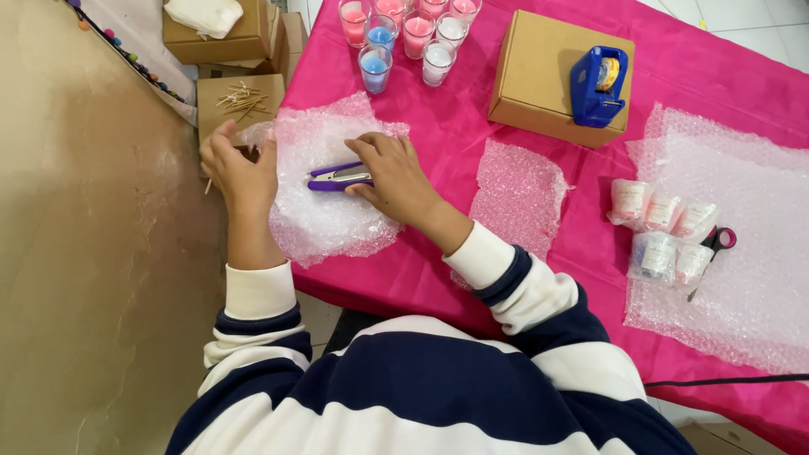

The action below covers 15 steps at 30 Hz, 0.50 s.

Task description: Wrapping small candles in bubble wrap and securing them at a packaging station.

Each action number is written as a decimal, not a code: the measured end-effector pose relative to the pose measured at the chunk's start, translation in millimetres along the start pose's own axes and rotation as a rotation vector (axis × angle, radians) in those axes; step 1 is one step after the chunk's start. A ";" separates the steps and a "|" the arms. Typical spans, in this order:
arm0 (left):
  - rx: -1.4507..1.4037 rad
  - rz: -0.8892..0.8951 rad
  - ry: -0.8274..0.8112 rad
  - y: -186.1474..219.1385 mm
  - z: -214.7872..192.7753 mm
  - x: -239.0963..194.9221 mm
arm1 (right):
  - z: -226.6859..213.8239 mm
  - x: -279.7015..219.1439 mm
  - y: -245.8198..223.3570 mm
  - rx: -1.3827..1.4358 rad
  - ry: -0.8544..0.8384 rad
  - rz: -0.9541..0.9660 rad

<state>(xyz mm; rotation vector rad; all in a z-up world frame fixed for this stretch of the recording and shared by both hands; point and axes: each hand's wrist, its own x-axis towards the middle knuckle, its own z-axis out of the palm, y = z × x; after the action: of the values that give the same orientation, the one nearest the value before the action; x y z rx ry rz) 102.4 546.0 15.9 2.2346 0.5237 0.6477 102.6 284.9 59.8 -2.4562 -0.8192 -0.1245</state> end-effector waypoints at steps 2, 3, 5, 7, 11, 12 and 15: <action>-0.049 0.092 0.092 12.2 1.5 4.2 | -30.1 -9.4 2.8 0.001 0.001 0.000; -0.097 0.183 0.185 18.4 2.3 5.8 | -45.1 -15.2 4.0 0.004 0.001 -0.002; -0.183 0.295 0.158 54.4 -1.7 3.3 | -80.2 -34.6 13.0 0.006 0.013 0.034; -0.271 0.406 0.129 94.1 -4.7 -2.9 | -107.4 -55.4 26.5 0.008 0.025 0.070; -0.543 0.617 -0.237 164.1 16.2 -29.0 | -130.9 -109.3 72.7 -0.184 0.092 0.387; -0.603 0.732 -0.316 179.5 27.3 -34.1 | -134.5 -122.6 86.6 -0.248 0.094 0.497; -0.553 0.780 -0.552 207.9 56.7 -72.1 | -122.1 -153.6 117.3 -0.355 0.055 0.677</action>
<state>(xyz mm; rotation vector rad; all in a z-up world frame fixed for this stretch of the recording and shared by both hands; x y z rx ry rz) 114.1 342.5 116.3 1.8981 -0.7534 0.4270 56.0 61.3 70.4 -2.9040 0.1002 -0.0888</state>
